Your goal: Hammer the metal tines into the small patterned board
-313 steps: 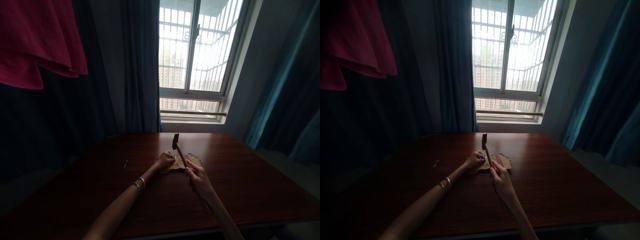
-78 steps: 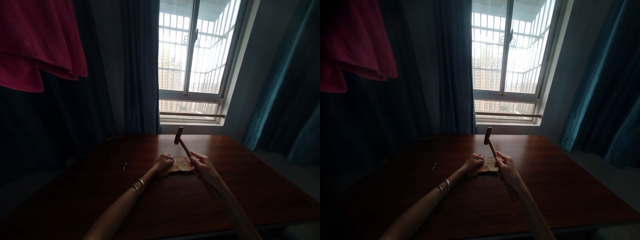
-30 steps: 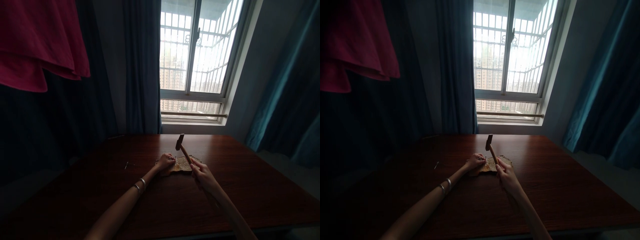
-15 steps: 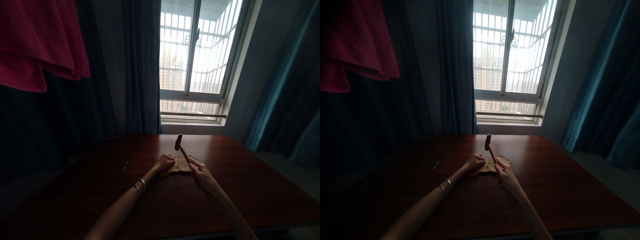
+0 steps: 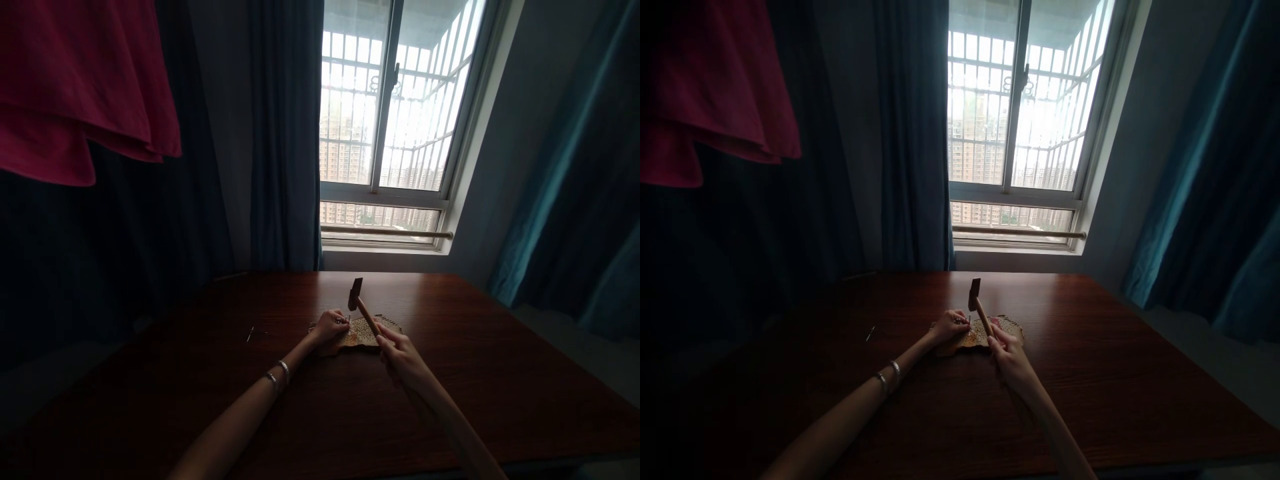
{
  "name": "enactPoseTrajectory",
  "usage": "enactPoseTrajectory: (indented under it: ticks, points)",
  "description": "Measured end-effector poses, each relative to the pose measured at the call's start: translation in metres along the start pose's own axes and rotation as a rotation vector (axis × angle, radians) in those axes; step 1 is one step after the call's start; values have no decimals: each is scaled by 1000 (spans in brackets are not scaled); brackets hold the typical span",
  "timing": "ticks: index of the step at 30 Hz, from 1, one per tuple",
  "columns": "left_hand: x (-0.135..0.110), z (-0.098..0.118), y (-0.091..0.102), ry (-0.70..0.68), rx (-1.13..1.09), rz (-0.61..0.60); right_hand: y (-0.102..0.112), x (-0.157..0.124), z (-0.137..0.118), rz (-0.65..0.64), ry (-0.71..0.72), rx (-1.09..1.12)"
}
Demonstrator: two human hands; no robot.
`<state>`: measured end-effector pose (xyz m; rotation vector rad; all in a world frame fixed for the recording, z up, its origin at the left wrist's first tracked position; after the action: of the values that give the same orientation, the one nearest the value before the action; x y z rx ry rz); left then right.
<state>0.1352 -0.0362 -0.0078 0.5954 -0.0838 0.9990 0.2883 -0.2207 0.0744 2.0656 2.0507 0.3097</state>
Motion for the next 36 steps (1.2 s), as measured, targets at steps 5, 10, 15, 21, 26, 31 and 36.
enactPoseTrajectory:
  ticks: [5,10,15,21,26,31,36]
  points:
    - [1,-2,0,-12,-10,11,-1,-2,-4,34,44,13]
    - [1,-4,-1,-8,-8,5,-6,-3,2,25,3,16]
    - [0,0,-1,6,-16,17,-1,-5,-5,54,40,43]
    - [0,3,-1,1,28,-2,-4,-2,1,8,1,-2]
    - [1,-4,-1,-10,16,9,-3,-5,-6,46,43,-3]
    - [1,-4,-2,1,11,-5,-10,-4,0,9,10,-7]
    - [1,-2,-1,21,32,18,-4,-8,-10,43,32,29]
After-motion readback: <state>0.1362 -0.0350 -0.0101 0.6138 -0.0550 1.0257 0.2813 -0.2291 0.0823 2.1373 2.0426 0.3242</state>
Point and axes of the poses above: each hand's wrist, its own x-axis towards the middle knuckle, its own y-axis out of the back of the hand, z = x × y, the point moved 4 cm from there along x, towards the middle knuckle, and after that the axes turned 9 degrees about -x, right-handed, at the moved point
